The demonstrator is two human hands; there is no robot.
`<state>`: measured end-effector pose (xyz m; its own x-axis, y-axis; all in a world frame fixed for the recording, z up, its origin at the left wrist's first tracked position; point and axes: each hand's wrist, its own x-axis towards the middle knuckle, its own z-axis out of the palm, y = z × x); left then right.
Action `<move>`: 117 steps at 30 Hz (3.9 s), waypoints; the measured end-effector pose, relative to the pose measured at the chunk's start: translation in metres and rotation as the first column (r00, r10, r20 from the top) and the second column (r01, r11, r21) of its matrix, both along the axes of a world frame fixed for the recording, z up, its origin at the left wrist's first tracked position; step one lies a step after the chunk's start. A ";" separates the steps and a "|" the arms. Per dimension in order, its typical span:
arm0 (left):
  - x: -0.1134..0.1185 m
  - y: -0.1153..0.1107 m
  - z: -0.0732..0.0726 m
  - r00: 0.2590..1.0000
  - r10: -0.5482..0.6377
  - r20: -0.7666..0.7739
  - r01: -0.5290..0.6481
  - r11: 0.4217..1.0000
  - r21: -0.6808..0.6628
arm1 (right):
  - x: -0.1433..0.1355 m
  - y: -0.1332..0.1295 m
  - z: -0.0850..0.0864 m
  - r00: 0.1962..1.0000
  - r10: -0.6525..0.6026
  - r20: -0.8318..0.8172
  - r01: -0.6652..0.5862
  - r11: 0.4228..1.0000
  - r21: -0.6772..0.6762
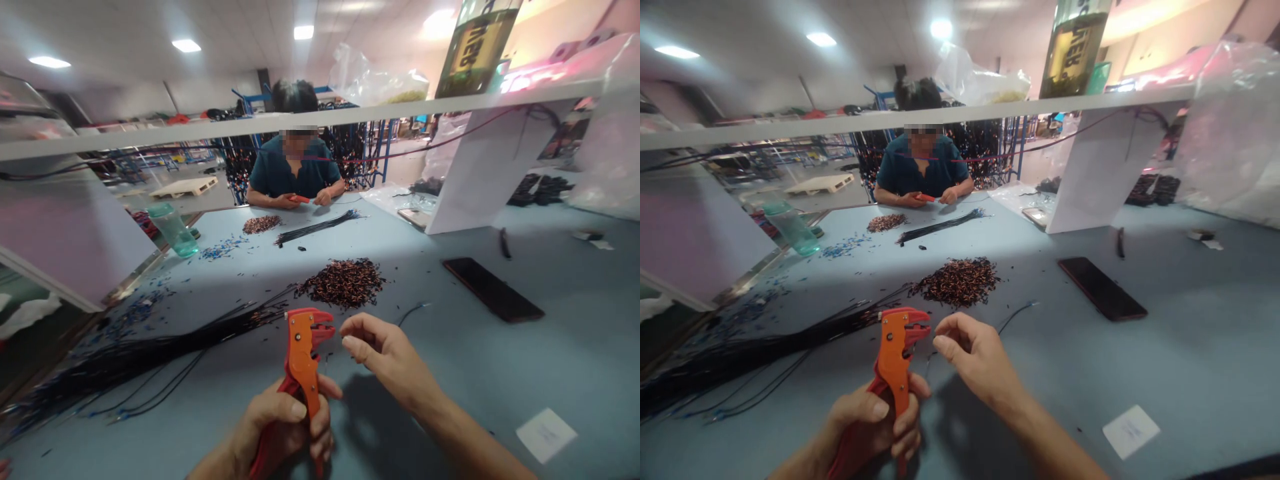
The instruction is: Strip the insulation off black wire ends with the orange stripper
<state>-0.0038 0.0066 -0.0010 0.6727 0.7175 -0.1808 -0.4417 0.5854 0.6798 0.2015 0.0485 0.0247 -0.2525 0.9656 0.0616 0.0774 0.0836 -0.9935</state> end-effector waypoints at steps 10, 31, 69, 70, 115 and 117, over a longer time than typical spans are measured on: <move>0.004 -0.006 -0.006 0.984 -0.174 -0.022 0.173 0.983 -0.054 | -0.009 -0.008 0.002 0.865 0.290 -0.409 -0.395 0.897 -0.200; 0.003 -0.005 0.003 0.991 -0.049 -0.126 0.054 0.998 0.036 | -0.004 -0.004 0.008 0.902 0.277 -0.332 -0.350 0.918 -0.185; 0.003 -0.001 -0.001 0.979 0.042 -0.197 -0.010 0.988 0.157 | 0.014 0.001 0.009 0.963 -0.120 0.243 0.031 0.939 0.343; 0.003 -0.001 0.000 0.979 0.041 -0.199 -0.009 0.988 0.157 | 0.014 0.001 0.009 0.963 -0.124 0.238 0.033 0.935 0.353; 0.006 -0.009 -0.007 0.943 0.096 -0.319 -0.036 0.981 0.189 | 0.011 -0.003 0.011 0.978 -0.136 0.159 0.066 0.921 0.384; 0.006 -0.010 -0.007 0.934 0.107 -0.341 -0.039 0.979 0.201 | 0.010 -0.003 0.011 0.978 -0.132 0.160 0.063 0.925 0.375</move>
<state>0.0019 -0.0034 -0.0076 0.5361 0.8059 -0.2512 -0.1934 0.4069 0.8928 0.2119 0.0450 0.0355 -0.1985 0.9042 0.3782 0.2774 0.4220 -0.8631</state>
